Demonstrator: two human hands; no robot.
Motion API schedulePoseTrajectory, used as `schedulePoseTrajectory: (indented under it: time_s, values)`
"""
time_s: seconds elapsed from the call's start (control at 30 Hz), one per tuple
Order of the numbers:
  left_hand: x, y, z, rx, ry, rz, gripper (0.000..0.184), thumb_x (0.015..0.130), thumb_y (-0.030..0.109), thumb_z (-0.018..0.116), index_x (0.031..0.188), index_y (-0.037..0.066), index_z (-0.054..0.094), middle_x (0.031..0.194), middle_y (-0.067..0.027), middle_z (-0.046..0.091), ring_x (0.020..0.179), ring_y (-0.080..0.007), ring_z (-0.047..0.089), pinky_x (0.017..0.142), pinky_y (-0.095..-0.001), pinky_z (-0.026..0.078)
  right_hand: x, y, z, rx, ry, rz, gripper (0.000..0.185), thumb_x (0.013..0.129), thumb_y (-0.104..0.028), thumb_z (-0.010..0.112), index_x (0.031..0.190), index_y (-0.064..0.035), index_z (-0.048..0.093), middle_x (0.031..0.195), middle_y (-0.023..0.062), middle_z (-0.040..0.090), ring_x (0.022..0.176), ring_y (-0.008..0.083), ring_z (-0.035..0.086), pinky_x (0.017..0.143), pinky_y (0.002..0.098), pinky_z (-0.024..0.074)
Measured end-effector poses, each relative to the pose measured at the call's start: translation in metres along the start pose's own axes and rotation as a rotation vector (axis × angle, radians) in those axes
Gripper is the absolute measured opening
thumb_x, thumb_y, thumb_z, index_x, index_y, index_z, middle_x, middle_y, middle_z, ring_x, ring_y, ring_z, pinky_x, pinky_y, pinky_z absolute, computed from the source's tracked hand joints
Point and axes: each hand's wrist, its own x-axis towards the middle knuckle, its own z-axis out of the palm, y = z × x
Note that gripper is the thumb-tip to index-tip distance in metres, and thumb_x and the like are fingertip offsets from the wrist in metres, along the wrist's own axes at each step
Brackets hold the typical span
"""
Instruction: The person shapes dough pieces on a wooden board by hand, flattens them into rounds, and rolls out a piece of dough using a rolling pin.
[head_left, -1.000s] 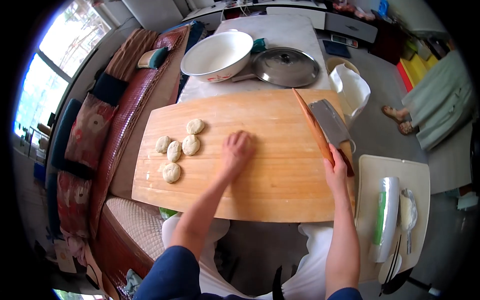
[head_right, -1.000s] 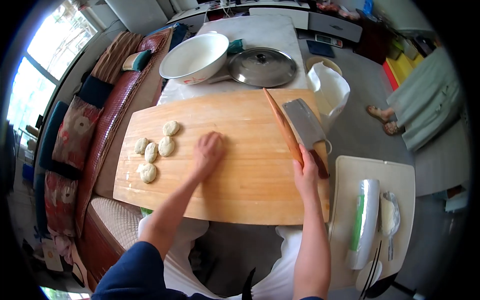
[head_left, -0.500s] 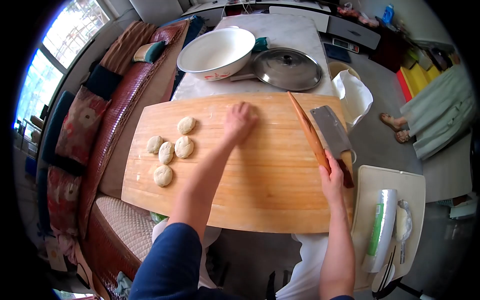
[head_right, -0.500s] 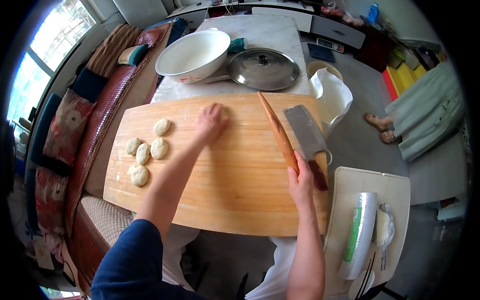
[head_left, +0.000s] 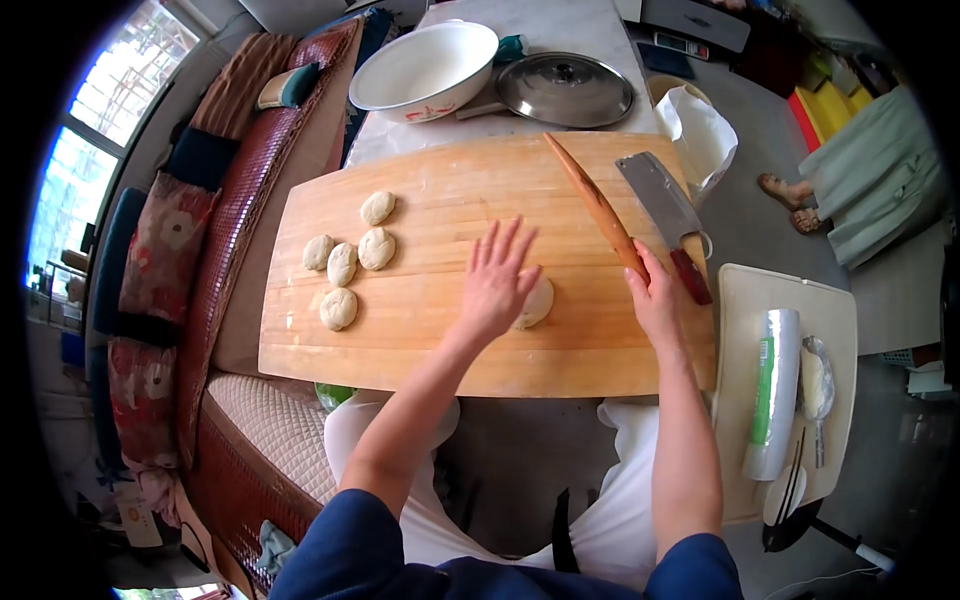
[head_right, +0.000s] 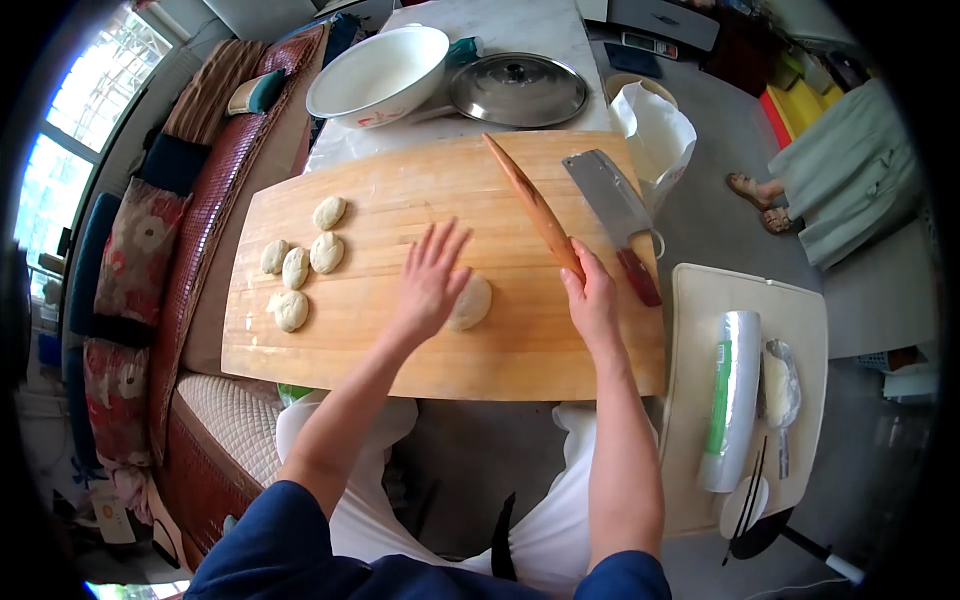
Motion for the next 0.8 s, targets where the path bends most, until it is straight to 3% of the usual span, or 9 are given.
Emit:
schedulePoseTrajectory:
  time_s: [0.13,0.17,0.37,0.47,0.53,0.6,0.7,0.8]
  values:
    - [-0.002,0.016,0.039,0.137,-0.185,-0.039,0.055,0.101,0.047,0.045,0.153,0.026,0.041,0.165,-0.0045,0.025,0.153,-0.0338,0.015,0.124,-0.0525,0.014,0.0,0.004,0.002,-0.004,0.008,-0.027,0.044,0.094,-0.003,0.063,0.136,0.0022,0.054,0.126,0.0206,0.066,0.116,0.0316,0.064,0.099,0.0368,0.0501]
    - [-0.003,0.014,0.044,0.145,-0.13,-0.013,0.056,0.101,0.048,0.046,0.153,0.029,0.041,0.166,-0.003,0.024,0.154,-0.0336,0.014,0.124,-0.052,0.014,0.0,0.007,0.002,0.007,0.015,-0.025,0.044,0.094,-0.003,0.063,0.136,0.002,0.054,0.126,0.0206,0.066,0.116,0.0316,0.064,0.098,0.0367,0.0502]
    - [-0.002,0.019,0.041,0.189,-0.137,-0.028,0.057,0.1,0.049,0.047,0.153,0.027,0.04,0.165,-0.0032,0.025,0.153,-0.0338,0.015,0.124,-0.0517,0.014,0.003,0.006,0.008,0.024,0.007,-0.021,0.045,0.093,-0.001,0.064,0.137,0.0009,0.055,0.126,0.02,0.066,0.116,0.0307,0.065,0.098,0.0368,0.0505]
    - [0.003,0.01,0.043,-0.058,-0.097,-0.123,0.056,0.101,0.041,0.049,0.153,0.023,0.041,0.164,-0.0061,0.029,0.152,-0.0353,0.018,0.124,-0.0505,0.015,0.001,0.0,0.009,0.043,-0.021,-0.073,0.046,0.089,0.001,0.066,0.134,-0.0011,0.057,0.124,0.0189,0.066,0.113,0.0321,0.065,0.096,0.0376,0.0511]
    - [-0.005,-0.031,0.057,-0.406,0.282,-0.123,0.054,0.1,0.033,0.053,0.15,0.017,0.043,0.161,-0.0093,0.033,0.151,-0.0382,0.021,0.122,-0.0512,0.017,0.001,0.004,0.006,-0.041,-0.069,-0.127,0.047,0.086,0.003,0.068,0.132,-0.0041,0.06,0.121,0.016,0.067,0.111,0.0332,0.065,0.094,0.038,0.0518]
    - [-0.029,-0.042,0.016,-0.381,0.469,-0.197,0.059,0.097,0.028,0.058,0.151,0.013,0.041,0.161,-0.0111,0.033,0.15,-0.039,0.024,0.121,-0.0512,0.018,-0.006,-0.022,-0.007,-0.171,-0.206,-0.144,0.048,0.084,0.002,0.07,0.129,-0.0085,0.063,0.119,0.0118,0.068,0.11,0.0324,0.064,0.092,0.0368,0.0515]
    - [-0.077,-0.047,-0.018,-0.043,0.373,-0.198,0.063,0.096,0.031,0.059,0.153,0.012,0.038,0.162,-0.01,0.032,0.151,-0.0364,0.023,0.121,-0.051,0.018,-0.015,-0.035,-0.01,-0.345,-0.405,-0.217,0.049,0.081,0.0,0.072,0.127,-0.0143,0.066,0.117,0.0058,0.068,0.111,0.0288,0.062,0.095,0.0354,0.0485]
    - [-0.102,-0.045,-0.014,0.123,-0.002,-0.144,0.068,0.095,0.031,0.06,0.154,0.009,0.035,0.162,-0.0115,0.031,0.152,-0.0346,0.022,0.123,-0.0508,0.017,-0.016,-0.043,-0.005,-0.5,-0.478,-0.229,0.045,0.084,-0.008,0.072,0.128,-0.0179,0.066,0.124,0.0041,0.066,0.119,0.0267,0.058,0.104,0.0399,0.0415]
